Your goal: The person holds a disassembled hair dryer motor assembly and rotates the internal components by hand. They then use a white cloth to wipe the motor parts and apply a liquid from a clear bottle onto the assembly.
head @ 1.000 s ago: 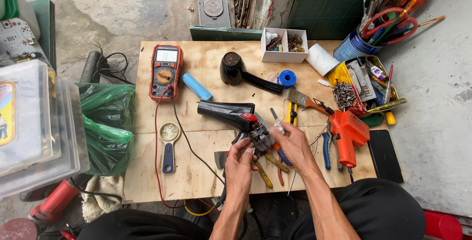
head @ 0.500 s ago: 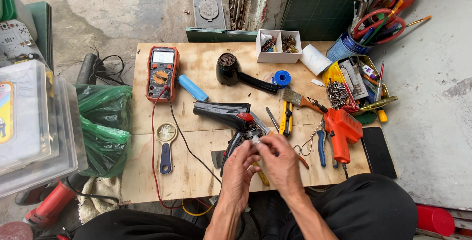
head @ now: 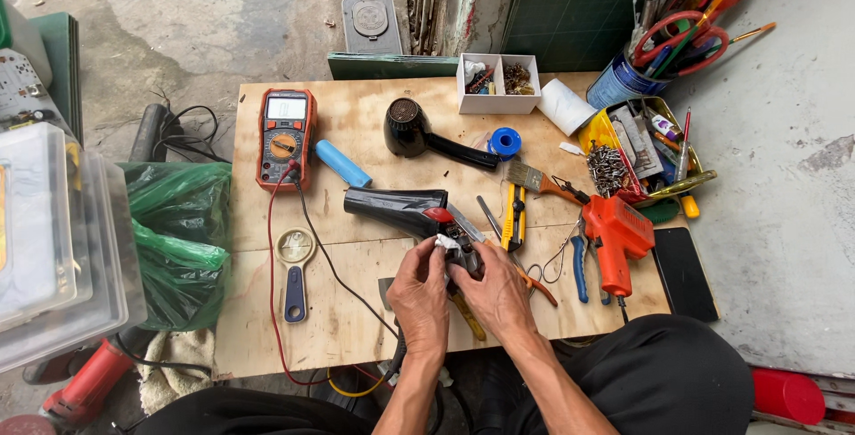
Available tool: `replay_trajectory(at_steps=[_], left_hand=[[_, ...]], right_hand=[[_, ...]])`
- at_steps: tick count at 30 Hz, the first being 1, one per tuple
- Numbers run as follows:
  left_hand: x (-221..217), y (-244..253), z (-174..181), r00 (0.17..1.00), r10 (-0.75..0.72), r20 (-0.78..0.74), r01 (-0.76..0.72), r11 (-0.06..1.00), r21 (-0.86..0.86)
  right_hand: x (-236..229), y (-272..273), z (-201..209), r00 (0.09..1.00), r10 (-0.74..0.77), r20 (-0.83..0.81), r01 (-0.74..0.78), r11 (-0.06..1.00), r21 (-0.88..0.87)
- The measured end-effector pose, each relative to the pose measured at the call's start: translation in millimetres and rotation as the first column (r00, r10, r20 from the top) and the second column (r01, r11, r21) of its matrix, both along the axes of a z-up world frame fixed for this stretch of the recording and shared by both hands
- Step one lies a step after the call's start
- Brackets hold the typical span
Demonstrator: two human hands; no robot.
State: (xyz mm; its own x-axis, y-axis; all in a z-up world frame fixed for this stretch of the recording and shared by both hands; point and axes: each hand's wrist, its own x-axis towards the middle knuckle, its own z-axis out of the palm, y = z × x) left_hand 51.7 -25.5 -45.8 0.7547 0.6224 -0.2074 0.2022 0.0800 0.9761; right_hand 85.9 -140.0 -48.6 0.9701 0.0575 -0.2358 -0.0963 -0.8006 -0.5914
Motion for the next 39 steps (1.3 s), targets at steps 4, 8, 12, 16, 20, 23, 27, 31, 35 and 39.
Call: replay_trajectory(at_steps=[4,8,12,16,20,23,27,31,35,39], left_hand=[[11,-2,-29,0.993,-0.057,0.102,0.027,0.96,0.28],[21,3,-50,0.989,-0.136,0.057,0.067,0.762,0.644],[11,1,-14,0.98,-0.18,-0.086,0.176,0.579,0.796],[13,-6,-34,0.979,-0.169,-0.118,0.187,0.484,0.855],[21,3,-45,0.973,-0.176,-0.146,0.213,0.466,0.859],[23,5,-46,0.97,-0.197,-0.142,0.223,0.49,0.843],[19,8,-33,0.962,-0.235,-0.14,0.248,0.536,0.807],[24,19,-35,0.943,-0.286,-0.169,0.315,0.604,0.732],[22,25,-28,0.92,-0.327,-0.217,0.378,0.587,0.716],[6,20,-26,0.949,-0.291,-0.121,0.271,0.553,0.788]], right_hand=[[-1,-1,-9,0.998,-0.062,-0.018,0.062,0.998,-0.012],[3,-3,-5,0.997,-0.071,0.001,0.07,0.994,0.088],[0,1,-4,0.998,-0.05,0.043,0.046,0.995,0.089],[4,-9,-23,0.998,-0.05,0.027,0.049,0.998,0.046],[4,-7,-17,0.999,-0.053,0.007,0.052,0.996,0.078],[5,-8,-21,0.998,-0.067,0.005,0.067,0.994,0.089],[4,-6,-10,0.998,-0.065,-0.01,0.066,0.988,0.14],[4,-6,-12,0.998,-0.062,-0.027,0.066,0.986,0.151],[3,-8,-13,0.998,-0.055,-0.041,0.06,0.986,0.154],[2,-6,-5,0.997,-0.051,-0.061,0.063,0.973,0.221]])
